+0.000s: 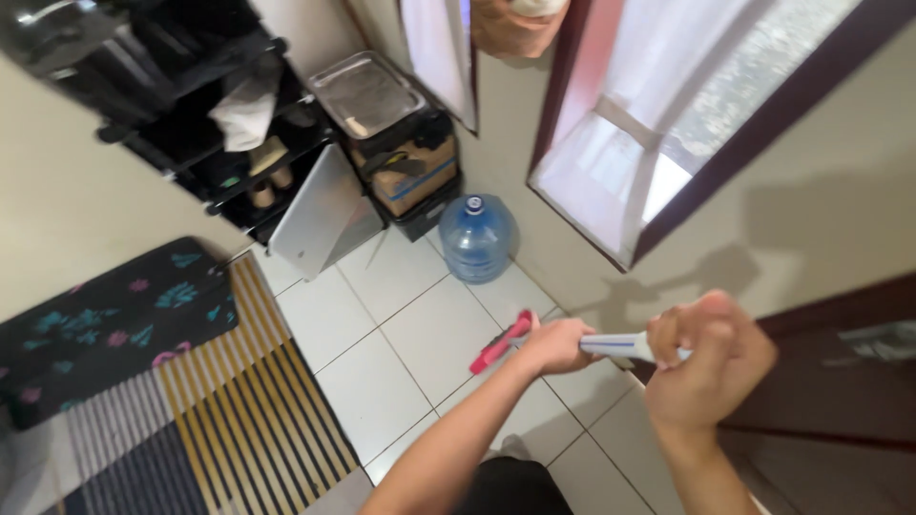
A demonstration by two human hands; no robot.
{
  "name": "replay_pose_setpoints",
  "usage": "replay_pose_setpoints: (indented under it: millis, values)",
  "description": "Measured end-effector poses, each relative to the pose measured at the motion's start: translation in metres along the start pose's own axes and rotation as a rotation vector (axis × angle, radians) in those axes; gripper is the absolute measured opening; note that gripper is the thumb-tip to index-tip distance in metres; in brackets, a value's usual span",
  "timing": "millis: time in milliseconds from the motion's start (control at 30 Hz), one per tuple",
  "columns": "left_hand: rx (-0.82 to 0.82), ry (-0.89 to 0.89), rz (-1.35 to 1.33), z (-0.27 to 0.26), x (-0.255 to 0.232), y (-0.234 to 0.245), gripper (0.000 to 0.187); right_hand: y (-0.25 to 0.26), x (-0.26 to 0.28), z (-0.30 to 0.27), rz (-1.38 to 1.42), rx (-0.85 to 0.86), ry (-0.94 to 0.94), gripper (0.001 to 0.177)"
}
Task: Sweeping the tiled floor around various household items with a broom.
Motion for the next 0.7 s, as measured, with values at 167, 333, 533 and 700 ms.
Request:
replay_pose_setpoints:
  millis: [167, 333, 533, 700]
  values:
    - [-0.102, -0.091, 0.082, 0.016, -0.005, 0.003, 0.029, 0.025, 0.007, 0.003, 0.017, -0.086, 0.059, 0.041]
    - [-0.106, 0.022, 0.014, 0.043, 0.050, -0.033, 0.040, 0.069, -0.068, -0.053, -0.114, -0.004, 0.014, 0.031]
    - [0.039, -0.132, -0.258, 0.041, 0.006, -0.112, 0.027, 0.109, -0.012, -0.048, -0.294, -0.175, -0.047, 0.012]
    - [0.133, -0.078, -0.312, 0.041, -0.053, -0.152, 0.024, 0.095, 0.023, -0.009, -0.372, -0.010, -0.223, 0.044]
Point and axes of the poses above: each hand's wrist, its own z-axis towards the middle knuckle, its own y-axis out of the back of the hand, x = y × z, the point moved 5 cm from there along z, towards the middle knuckle, and after that the axes turned 1 degree about -x, right-handed, at the moved point
